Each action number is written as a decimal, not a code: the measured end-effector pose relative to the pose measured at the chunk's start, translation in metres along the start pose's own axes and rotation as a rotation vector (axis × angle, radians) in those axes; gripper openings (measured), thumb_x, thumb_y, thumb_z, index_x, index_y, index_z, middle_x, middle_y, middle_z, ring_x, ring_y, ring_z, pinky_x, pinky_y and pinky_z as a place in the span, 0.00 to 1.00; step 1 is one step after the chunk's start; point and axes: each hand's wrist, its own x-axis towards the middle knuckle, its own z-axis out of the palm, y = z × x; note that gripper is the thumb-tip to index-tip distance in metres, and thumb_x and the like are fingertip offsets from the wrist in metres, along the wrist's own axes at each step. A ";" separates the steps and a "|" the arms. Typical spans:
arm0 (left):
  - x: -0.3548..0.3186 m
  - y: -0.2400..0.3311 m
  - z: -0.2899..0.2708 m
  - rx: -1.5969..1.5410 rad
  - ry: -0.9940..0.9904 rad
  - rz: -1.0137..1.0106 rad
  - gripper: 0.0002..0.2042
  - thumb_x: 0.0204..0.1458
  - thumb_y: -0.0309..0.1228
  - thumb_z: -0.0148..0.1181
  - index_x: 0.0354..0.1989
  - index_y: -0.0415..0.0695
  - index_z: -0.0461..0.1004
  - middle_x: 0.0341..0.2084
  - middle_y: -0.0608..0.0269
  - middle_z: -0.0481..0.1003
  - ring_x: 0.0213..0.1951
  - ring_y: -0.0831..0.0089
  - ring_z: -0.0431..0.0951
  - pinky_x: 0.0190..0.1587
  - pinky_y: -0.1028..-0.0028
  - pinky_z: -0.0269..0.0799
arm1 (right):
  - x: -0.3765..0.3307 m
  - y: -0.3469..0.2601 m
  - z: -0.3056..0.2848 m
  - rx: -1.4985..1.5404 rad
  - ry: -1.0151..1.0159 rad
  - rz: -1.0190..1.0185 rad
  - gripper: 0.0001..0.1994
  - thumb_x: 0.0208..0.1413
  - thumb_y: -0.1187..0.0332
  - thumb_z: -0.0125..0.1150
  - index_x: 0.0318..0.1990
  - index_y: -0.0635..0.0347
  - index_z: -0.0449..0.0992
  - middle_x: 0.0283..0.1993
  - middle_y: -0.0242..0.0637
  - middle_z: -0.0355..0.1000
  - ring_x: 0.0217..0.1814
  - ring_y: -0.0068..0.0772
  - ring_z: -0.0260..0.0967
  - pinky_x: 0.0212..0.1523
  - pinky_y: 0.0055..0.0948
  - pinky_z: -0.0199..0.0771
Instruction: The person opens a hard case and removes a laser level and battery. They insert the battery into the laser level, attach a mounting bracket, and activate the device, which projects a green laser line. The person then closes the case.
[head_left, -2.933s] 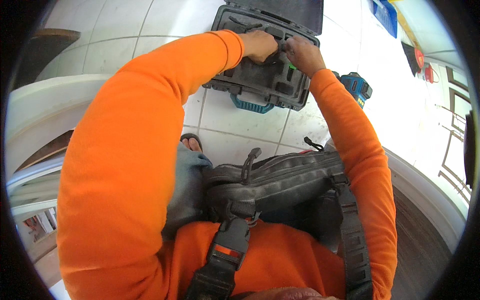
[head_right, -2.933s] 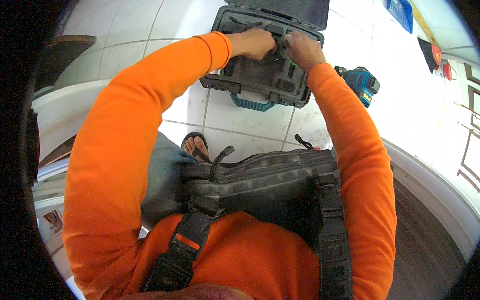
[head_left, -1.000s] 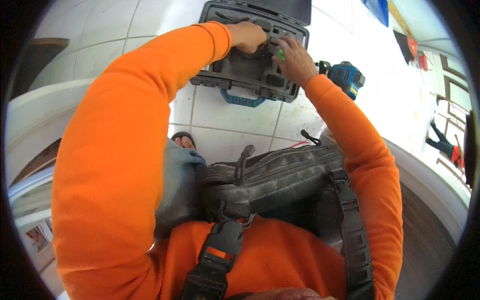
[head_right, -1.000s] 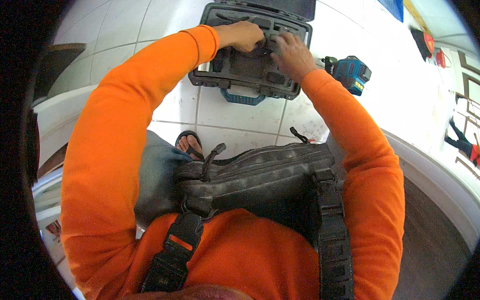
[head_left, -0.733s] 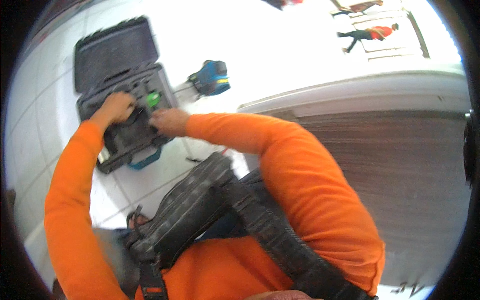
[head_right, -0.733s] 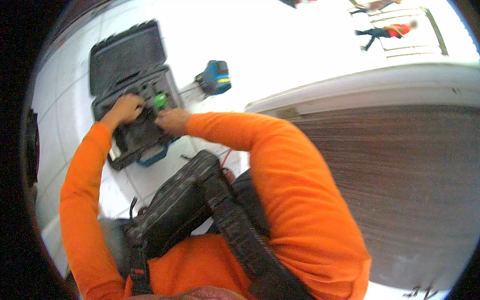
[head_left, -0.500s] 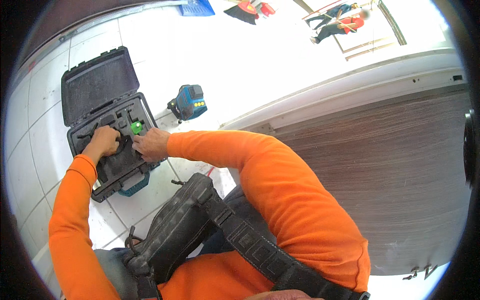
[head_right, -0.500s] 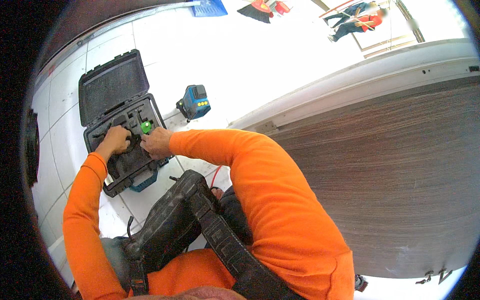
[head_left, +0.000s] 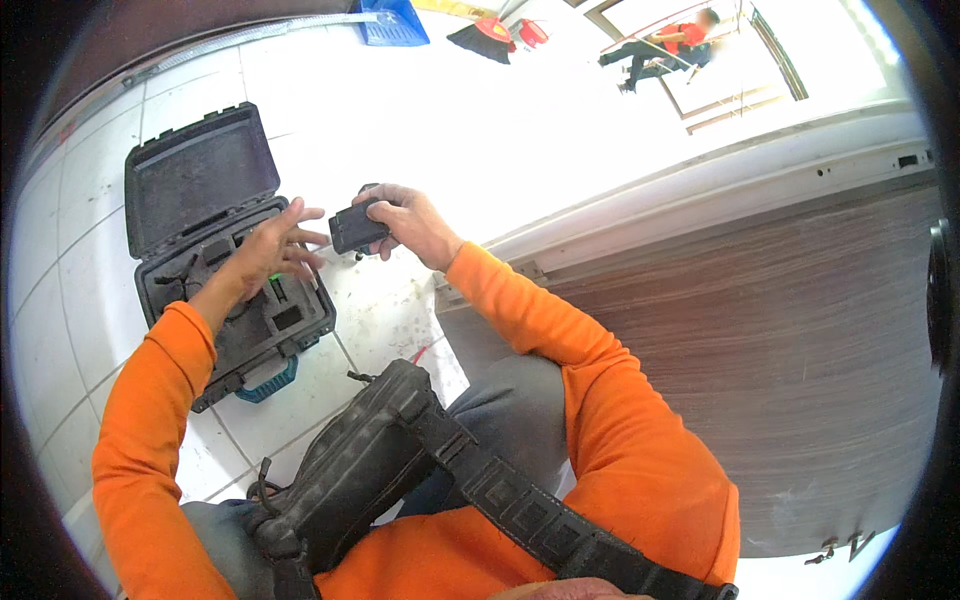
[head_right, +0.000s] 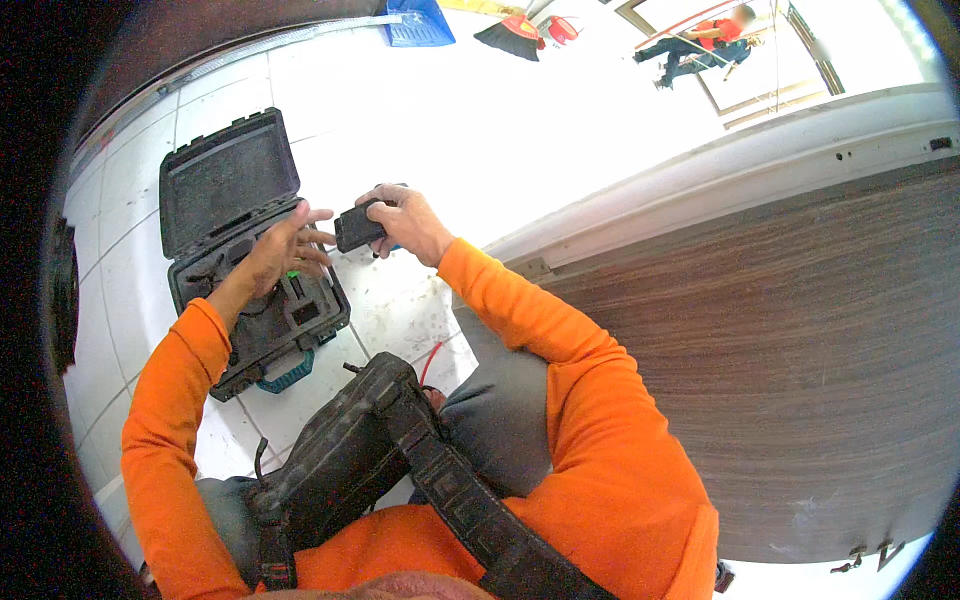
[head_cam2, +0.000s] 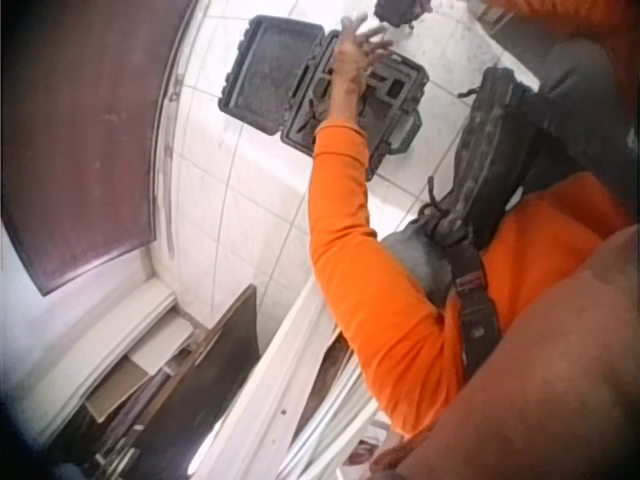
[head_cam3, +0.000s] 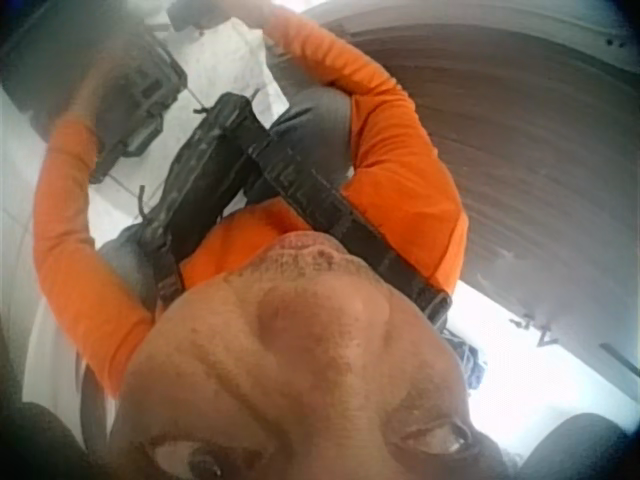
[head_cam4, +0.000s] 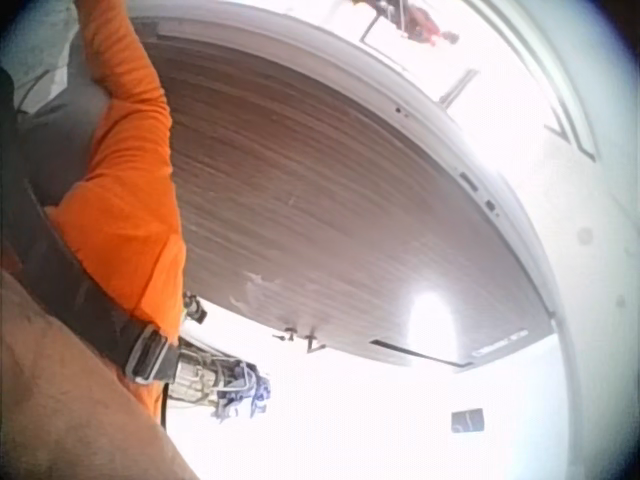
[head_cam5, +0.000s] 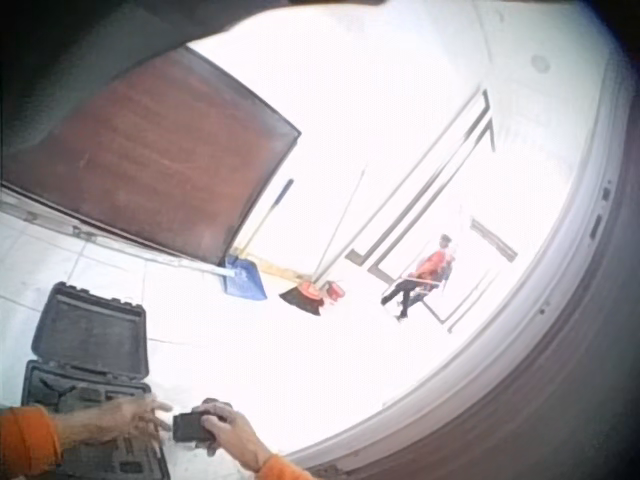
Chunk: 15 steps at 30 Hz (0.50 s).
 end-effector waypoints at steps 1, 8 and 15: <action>0.004 0.004 0.011 -0.016 -0.026 0.019 0.25 0.69 0.50 0.48 0.58 0.39 0.74 0.38 0.63 0.79 0.38 0.73 0.80 0.39 0.72 0.77 | -0.001 -0.001 0.002 0.037 -0.026 0.013 0.17 0.65 0.71 0.52 0.59 0.64 0.73 0.43 0.43 0.76 0.33 0.29 0.78 0.30 0.28 0.84; 0.031 -0.004 0.021 -0.186 0.011 0.075 0.20 0.71 0.44 0.45 0.53 0.39 0.74 0.34 0.64 0.76 0.31 0.79 0.74 0.33 0.78 0.71 | -0.011 -0.001 0.008 -0.257 -0.010 -0.354 0.26 0.60 0.71 0.67 0.65 0.62 0.67 0.49 0.40 0.74 0.48 0.27 0.74 0.50 0.28 0.79; 0.038 -0.002 0.025 0.077 0.101 0.017 0.19 0.68 0.42 0.49 0.57 0.44 0.75 0.39 0.62 0.79 0.32 0.76 0.75 0.31 0.76 0.71 | -0.012 0.014 -0.017 -0.458 0.139 -0.534 0.21 0.58 0.69 0.71 0.58 0.58 0.74 0.50 0.32 0.77 0.52 0.28 0.76 0.52 0.27 0.78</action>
